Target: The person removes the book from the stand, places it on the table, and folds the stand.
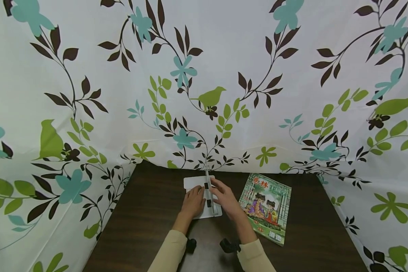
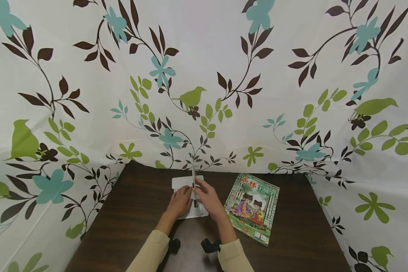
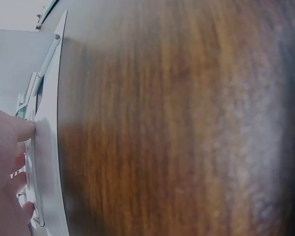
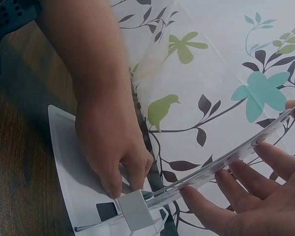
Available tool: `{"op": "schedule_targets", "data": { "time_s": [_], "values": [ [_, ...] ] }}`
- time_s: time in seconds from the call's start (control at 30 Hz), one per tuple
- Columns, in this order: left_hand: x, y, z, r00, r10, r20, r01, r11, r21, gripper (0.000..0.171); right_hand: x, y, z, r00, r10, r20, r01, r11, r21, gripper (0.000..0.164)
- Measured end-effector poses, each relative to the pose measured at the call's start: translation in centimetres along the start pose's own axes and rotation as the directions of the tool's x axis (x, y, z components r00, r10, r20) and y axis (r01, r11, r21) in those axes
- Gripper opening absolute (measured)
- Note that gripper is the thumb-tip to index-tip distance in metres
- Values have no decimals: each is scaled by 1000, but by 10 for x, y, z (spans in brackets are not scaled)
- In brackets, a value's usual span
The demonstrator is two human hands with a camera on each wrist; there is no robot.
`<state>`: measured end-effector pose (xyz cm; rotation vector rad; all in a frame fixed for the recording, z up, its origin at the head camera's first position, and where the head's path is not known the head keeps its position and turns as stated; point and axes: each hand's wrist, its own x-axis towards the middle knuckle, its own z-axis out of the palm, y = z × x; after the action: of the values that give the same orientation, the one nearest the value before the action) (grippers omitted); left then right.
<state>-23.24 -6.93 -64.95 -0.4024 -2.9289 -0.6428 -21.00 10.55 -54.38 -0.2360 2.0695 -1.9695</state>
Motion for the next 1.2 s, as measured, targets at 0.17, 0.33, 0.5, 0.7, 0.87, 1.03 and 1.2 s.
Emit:
{"op": "schedule_targets", "data": {
  "time_s": [0.17, 0.33, 0.5, 0.7, 0.87, 1.03, 1.2],
  "values": [
    [1, -4, 7, 1000, -1, 6, 1, 1000, 8, 51, -1, 1, -1, 1000, -12, 7, 12, 1000, 13, 56],
    [2, -9, 11, 1000, -1, 3, 1, 1000, -3, 52, 0, 1, 0, 1000, -13, 14, 13, 1000, 22, 57],
    [2, -9, 1, 999, 12, 35, -10, 999, -48, 54, 0, 0, 0, 1000, -3, -4, 3, 1000, 11, 53],
    [3, -6, -16, 999, -37, -21, 31, 976, -215, 43, -2, -1, 1, 1000, -2, -3, 2, 1000, 5, 54],
    [6, 3, -43, 984, -134, -118, 59, 868, -493, 34, -3, -1, 4, 999, -20, -34, 18, 999, -32, 53],
    [6, 17, -72, 974, -203, -104, 74, 715, -695, 34, -3, 1, 7, 997, -26, -75, 21, 998, -67, 52],
    [4, 28, -92, 976, -198, -93, 57, 640, -766, 38, -5, -1, 12, 995, -25, -94, 17, 996, -86, 52]
  ]
}}
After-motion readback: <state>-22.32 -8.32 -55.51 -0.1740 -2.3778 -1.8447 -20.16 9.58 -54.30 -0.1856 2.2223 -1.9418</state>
